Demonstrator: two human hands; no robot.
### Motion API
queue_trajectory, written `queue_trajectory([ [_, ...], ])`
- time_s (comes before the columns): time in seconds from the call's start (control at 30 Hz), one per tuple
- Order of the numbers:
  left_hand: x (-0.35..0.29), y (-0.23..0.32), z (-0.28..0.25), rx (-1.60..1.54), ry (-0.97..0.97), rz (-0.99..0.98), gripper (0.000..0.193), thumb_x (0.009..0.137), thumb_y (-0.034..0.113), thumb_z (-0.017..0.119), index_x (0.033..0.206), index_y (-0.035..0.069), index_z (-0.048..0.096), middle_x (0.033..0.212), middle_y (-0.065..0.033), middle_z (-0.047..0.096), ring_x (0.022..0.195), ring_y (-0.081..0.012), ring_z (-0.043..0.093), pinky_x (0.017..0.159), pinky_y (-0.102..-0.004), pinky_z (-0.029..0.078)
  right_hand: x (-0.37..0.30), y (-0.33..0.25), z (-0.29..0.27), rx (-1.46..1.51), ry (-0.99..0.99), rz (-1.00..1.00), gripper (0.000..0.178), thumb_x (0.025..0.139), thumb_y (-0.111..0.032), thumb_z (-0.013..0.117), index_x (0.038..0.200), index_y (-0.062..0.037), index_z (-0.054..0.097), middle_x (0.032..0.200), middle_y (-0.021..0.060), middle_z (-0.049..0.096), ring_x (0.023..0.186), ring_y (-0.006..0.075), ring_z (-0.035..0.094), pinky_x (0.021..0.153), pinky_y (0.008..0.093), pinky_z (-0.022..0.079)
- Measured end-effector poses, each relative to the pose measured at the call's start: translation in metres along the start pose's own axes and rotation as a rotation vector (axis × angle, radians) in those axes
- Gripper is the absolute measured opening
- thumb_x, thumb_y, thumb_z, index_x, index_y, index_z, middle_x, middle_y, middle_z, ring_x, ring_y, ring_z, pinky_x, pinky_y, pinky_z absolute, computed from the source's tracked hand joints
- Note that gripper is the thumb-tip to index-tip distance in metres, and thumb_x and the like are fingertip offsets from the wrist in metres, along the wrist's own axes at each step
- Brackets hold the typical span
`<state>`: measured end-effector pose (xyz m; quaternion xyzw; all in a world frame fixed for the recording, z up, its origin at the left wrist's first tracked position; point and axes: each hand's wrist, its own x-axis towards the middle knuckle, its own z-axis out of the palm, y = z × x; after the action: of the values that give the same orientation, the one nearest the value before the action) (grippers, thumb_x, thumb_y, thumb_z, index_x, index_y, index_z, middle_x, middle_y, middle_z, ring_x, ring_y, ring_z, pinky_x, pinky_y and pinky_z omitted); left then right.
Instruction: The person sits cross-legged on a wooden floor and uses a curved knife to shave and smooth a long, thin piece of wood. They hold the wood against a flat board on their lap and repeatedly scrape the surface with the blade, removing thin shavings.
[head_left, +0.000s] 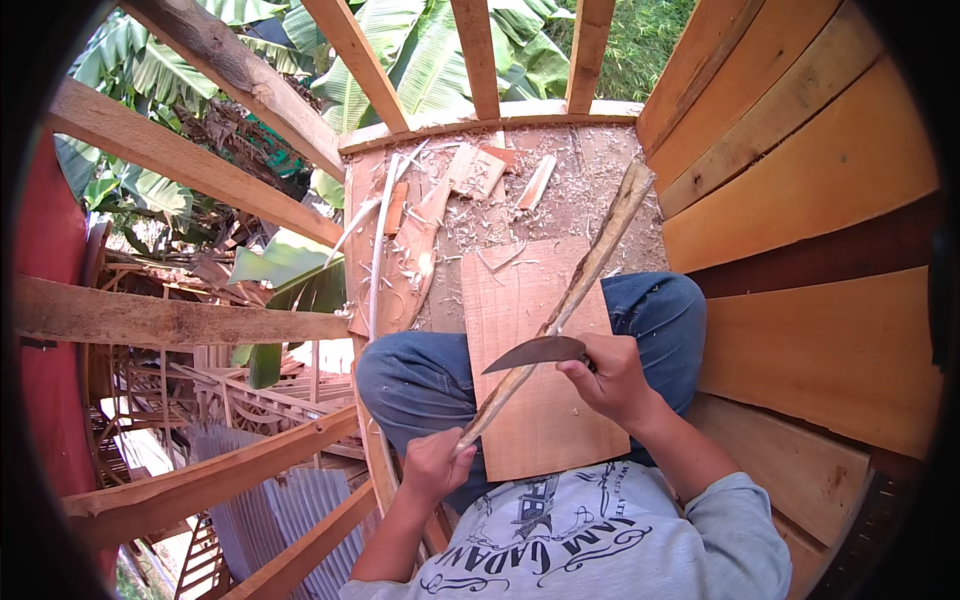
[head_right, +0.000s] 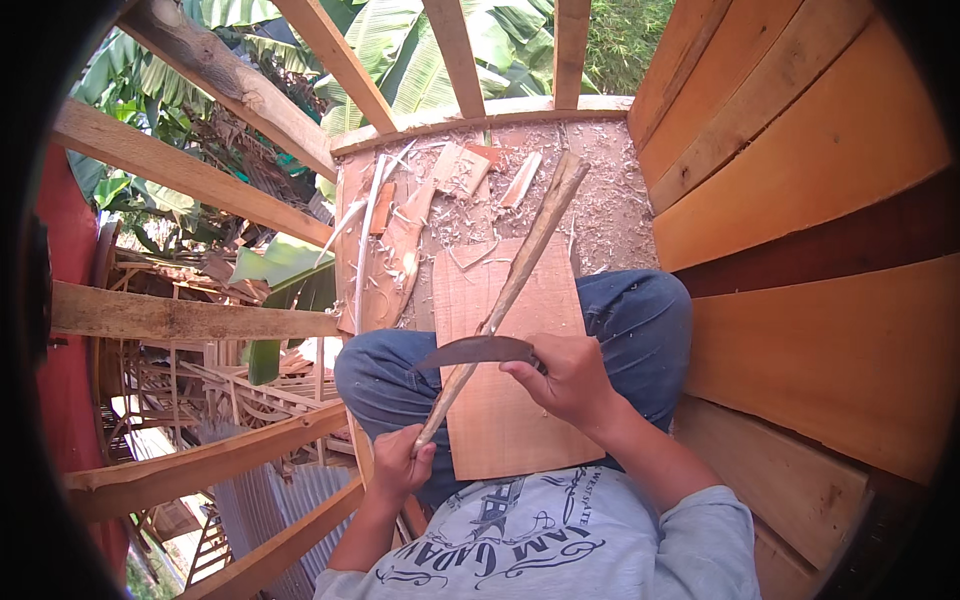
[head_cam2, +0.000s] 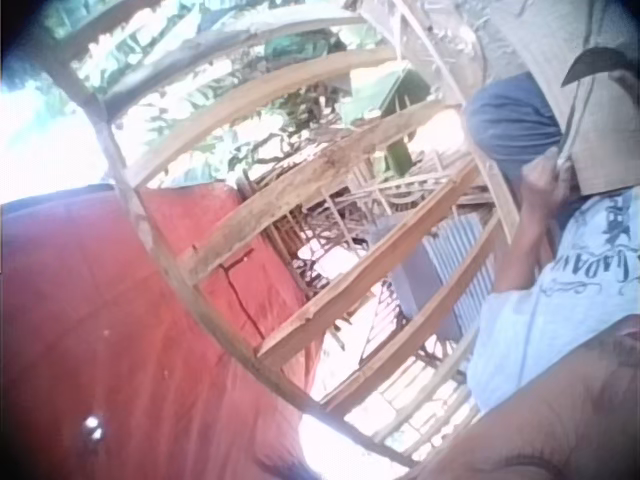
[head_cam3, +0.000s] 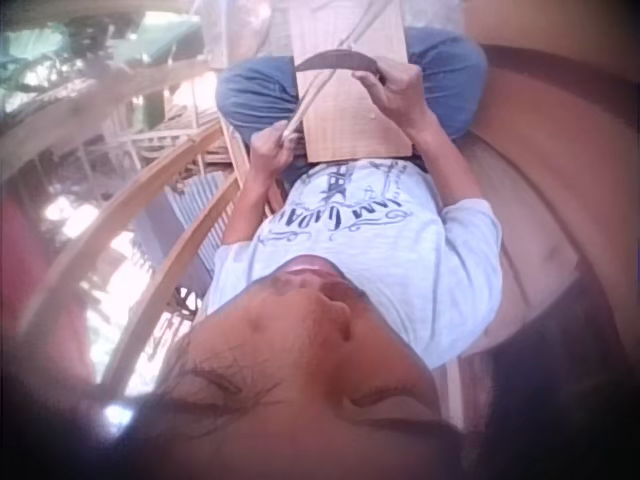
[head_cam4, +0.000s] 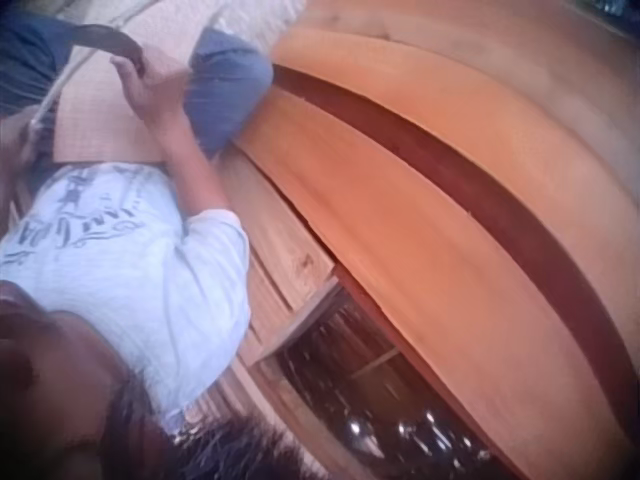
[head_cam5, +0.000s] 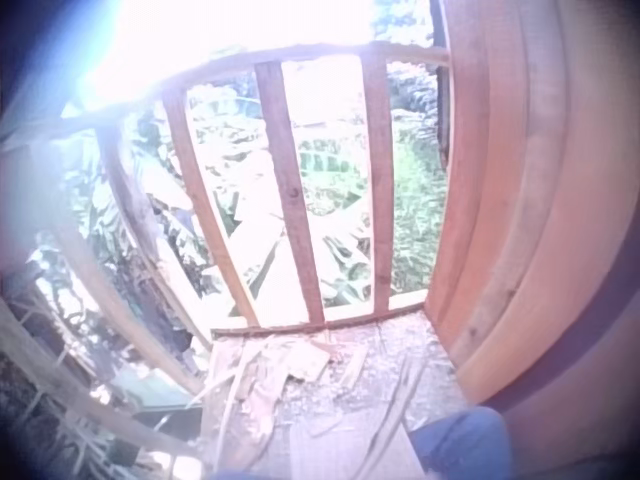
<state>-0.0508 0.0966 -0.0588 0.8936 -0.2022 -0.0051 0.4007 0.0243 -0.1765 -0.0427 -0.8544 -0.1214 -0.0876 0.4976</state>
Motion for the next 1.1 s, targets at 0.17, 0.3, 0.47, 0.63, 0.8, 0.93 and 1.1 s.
queue_trajectory([
  [0.17,-0.008,-0.021,0.006,0.036,0.091,0.028,0.018,0.083,0.017,0.064,0.085,0.0,0.059,0.059,-0.0116,0.055,0.05,-0.0277,0.058,0.046,-0.0343,0.044,0.011,-0.003,-0.004,-0.148,-0.071,0.004,0.033,0.08,-0.033,0.071,0.067,-0.0049,0.058,0.058,0.0113,0.055,0.049,0.0283,0.057,0.045,0.0348,0.042],
  [0.3,-0.009,-0.031,0.009,0.036,0.088,0.059,0.018,0.082,0.017,0.065,0.085,0.0,0.059,0.059,-0.0115,0.055,0.049,-0.0274,0.058,0.046,-0.0345,0.045,0.002,-0.008,0.006,-0.184,-0.16,-0.105,0.03,0.079,-0.031,0.072,0.068,-0.0054,0.06,0.059,0.0096,0.057,0.051,0.0273,0.058,0.046,0.0343,0.043],
  [0.47,-0.008,-0.034,0.015,0.018,0.141,0.048,0.019,0.081,0.017,0.065,0.085,0.0,0.059,0.058,-0.0115,0.055,0.049,-0.027,0.058,0.046,-0.0345,0.045,0.011,-0.005,0.004,-0.077,-0.049,0.065,0.031,0.08,-0.03,0.071,0.068,-0.0042,0.061,0.056,0.0096,0.055,0.048,0.0271,0.056,0.044,0.0339,0.041],
  [0.63,-0.01,-0.036,0.013,0.048,0.136,0.056,0.02,0.082,0.019,0.064,0.085,0.0,0.059,0.058,-0.0113,0.055,0.049,-0.0273,0.058,0.046,-0.0343,0.045,0.002,-0.008,0.01,-0.19,-0.199,-0.107,0.032,0.081,-0.029,0.071,0.065,-0.0035,0.058,0.056,0.0104,0.053,0.048,0.0263,0.056,0.044,0.0338,0.04],
  [0.8,-0.006,-0.037,0.014,0.016,0.137,0.06,0.021,0.082,0.02,0.065,0.086,0.0,0.059,0.059,-0.0112,0.055,0.049,-0.0269,0.058,0.045,-0.0343,0.045,0.005,-0.005,0.01,-0.162,-0.204,-0.126,0.034,0.08,-0.031,0.071,0.064,-0.0047,0.056,0.055,0.0094,0.052,0.047,0.0253,0.055,0.044,0.0339,0.04],
  [0.93,-0.007,-0.036,0.014,0.041,0.142,0.048,0.021,0.081,0.019,0.065,0.086,0.0,0.059,0.059,-0.011,0.056,0.05,-0.0265,0.058,0.046,-0.0342,0.045,0.008,0.004,0.006,-0.093,-0.141,0.011,0.031,0.079,-0.03,0.072,0.067,-0.0053,0.058,0.055,0.0088,0.053,0.048,0.0249,0.055,0.045,0.0336,0.04],
  [1.1,-0.005,-0.037,0.014,0.03,0.125,0.051,0.02,0.081,0.019,0.065,0.085,0.0,0.059,0.06,-0.0111,0.056,0.05,-0.0265,0.059,0.046,-0.0341,0.045,0.009,-0.003,0.01,-0.176,-0.287,-0.239,0.028,0.083,-0.025,0.069,0.069,-0.0028,0.061,0.054,0.0116,0.052,0.046,0.0255,0.054,0.043,0.0324,0.039],
])
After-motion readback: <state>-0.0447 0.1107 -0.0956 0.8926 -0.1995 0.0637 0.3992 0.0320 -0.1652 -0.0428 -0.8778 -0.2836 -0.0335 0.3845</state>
